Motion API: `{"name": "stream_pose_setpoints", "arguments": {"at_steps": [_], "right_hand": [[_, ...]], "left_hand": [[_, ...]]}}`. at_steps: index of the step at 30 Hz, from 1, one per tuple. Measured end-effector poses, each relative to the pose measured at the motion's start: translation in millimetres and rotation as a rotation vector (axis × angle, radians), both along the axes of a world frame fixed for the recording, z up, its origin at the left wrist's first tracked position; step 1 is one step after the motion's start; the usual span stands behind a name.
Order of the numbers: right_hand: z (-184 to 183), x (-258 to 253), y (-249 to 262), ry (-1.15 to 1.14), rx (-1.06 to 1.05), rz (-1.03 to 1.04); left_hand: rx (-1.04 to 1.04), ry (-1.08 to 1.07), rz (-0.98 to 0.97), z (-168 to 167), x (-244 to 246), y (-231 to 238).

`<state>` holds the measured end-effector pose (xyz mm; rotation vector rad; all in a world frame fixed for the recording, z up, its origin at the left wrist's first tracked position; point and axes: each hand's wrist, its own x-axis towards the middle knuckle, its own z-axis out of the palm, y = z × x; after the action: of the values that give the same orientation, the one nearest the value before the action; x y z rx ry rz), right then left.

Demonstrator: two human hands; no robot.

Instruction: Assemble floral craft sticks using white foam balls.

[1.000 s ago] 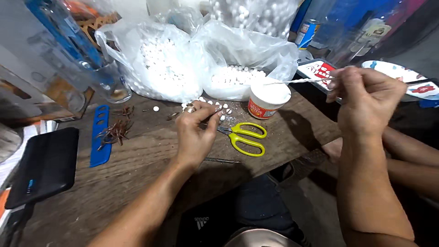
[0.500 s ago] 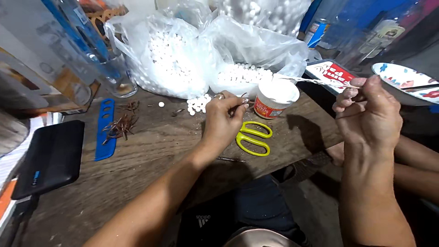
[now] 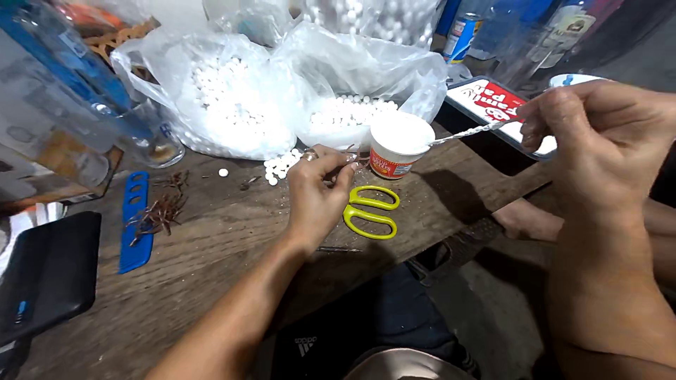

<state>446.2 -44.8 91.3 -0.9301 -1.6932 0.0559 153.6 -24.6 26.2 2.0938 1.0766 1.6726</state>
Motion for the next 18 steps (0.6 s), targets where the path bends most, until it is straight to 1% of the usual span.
{"name": "stream_pose_setpoints", "arguments": {"at_steps": [3, 7, 11, 15, 18], "right_hand": [[10, 8, -1, -0.003, 0.04, 0.02], [12, 11, 0, 0.104, 0.054, 0.029], [9, 4, 2, 0.323, -0.045, 0.089], [4, -7, 6, 0.504, -0.182, 0.163], [-4, -15, 9, 0.575, -0.272, 0.219]], "left_hand": [[0.008, 0.0, -0.006, 0, 0, -2], [0.018, -0.003, 0.001, 0, 1, -3], [0.019, 0.031, 0.028, 1, 2, -6], [0.026, 0.017, 0.013, 1, 5, -6], [0.045, -0.018, -0.003, -1, 8, -5]]}}
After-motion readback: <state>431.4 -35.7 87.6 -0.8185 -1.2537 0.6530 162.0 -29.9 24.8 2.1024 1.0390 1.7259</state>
